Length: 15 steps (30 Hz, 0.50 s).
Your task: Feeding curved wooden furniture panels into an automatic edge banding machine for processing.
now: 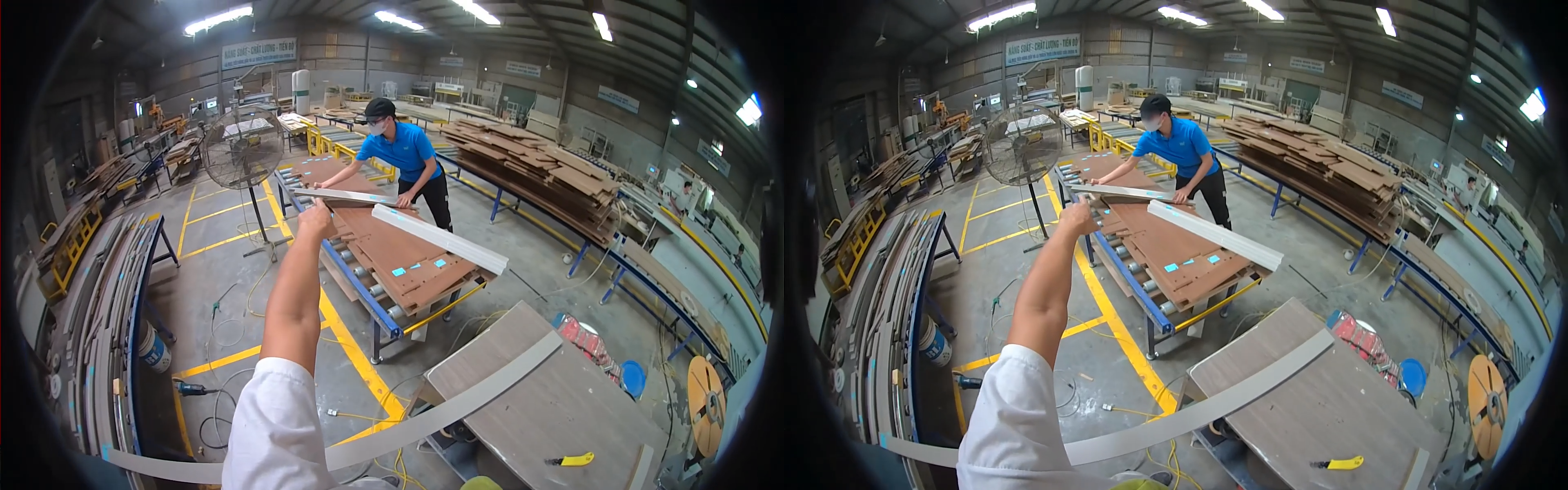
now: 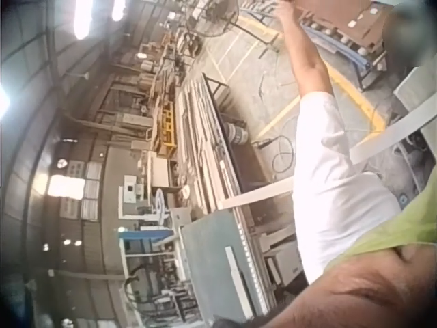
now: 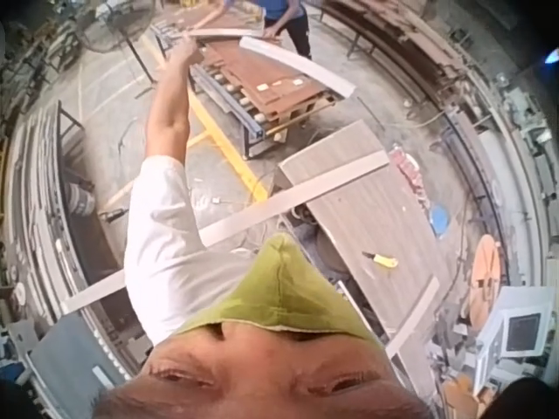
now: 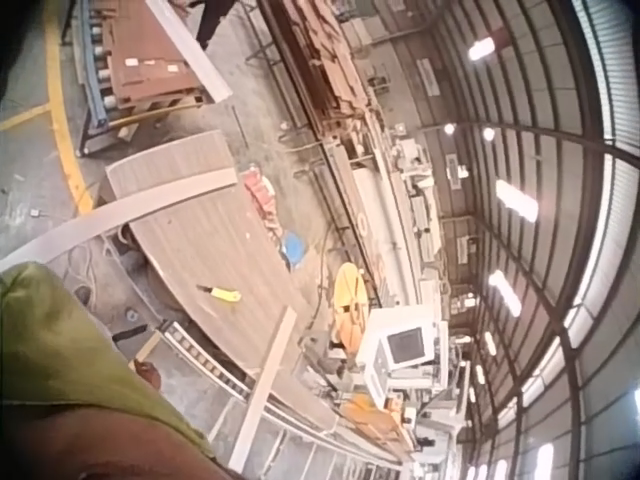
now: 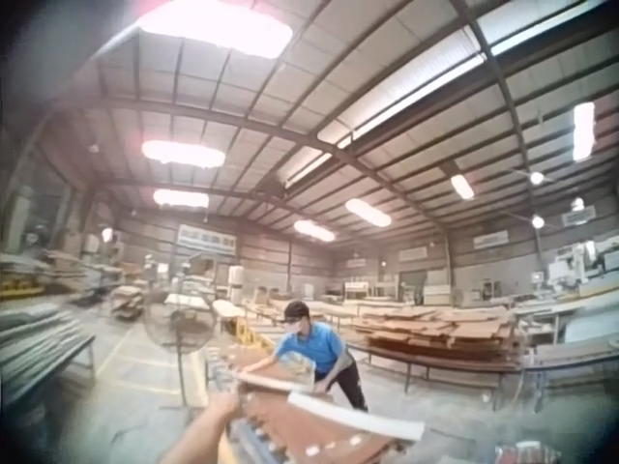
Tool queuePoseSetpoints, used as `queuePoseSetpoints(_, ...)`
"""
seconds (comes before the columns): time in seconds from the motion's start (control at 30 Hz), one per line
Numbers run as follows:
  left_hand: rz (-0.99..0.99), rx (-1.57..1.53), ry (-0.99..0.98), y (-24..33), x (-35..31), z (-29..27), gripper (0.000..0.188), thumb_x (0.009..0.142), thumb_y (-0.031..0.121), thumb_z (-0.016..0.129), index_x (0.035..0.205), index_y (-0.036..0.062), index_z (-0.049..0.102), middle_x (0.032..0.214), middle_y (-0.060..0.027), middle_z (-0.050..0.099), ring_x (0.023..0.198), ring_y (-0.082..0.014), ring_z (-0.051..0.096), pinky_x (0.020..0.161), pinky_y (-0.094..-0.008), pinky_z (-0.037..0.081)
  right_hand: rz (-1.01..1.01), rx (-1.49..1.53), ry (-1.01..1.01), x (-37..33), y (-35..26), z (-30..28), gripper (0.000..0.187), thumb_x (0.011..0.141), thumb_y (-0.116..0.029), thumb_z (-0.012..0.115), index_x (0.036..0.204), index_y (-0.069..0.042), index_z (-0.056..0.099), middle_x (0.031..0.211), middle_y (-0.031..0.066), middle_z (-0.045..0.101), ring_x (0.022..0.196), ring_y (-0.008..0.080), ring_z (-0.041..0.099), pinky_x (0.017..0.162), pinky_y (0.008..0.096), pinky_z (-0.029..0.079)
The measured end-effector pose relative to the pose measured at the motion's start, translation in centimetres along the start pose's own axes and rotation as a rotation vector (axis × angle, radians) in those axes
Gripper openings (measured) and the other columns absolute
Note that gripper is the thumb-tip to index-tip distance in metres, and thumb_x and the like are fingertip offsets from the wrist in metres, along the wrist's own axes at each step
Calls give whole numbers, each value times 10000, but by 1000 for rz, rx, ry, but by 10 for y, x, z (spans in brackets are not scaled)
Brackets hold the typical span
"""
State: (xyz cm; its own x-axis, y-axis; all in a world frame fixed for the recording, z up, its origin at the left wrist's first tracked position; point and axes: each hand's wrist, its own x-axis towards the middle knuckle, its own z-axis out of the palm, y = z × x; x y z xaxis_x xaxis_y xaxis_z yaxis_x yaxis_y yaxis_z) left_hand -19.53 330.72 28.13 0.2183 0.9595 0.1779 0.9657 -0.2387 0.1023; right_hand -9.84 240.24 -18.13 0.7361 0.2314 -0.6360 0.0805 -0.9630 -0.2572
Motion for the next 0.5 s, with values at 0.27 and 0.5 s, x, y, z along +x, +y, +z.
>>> queuePoseSetpoints(0.27,33,-11,-15,6,-8,18,999,707,432,755,1421,-88,288,1153,-190,666,1061,-312,660,901,-399,535,6,22,106,-14,-8,-12,595,837,-675,569,1039,-135,716,1016,164,709,992,367,658,853,438,521)
queuePoseSetpoints(0.5,77,58,115,-18,-14,37,939,728,424,738,1389,-111,339,1081,-191,688,932,-303,700,833,-392,553,-61,-8,146,-7,11,10,540,839,-648,590,1018,-156,721,985,151,716,983,345,669,849,431,530)
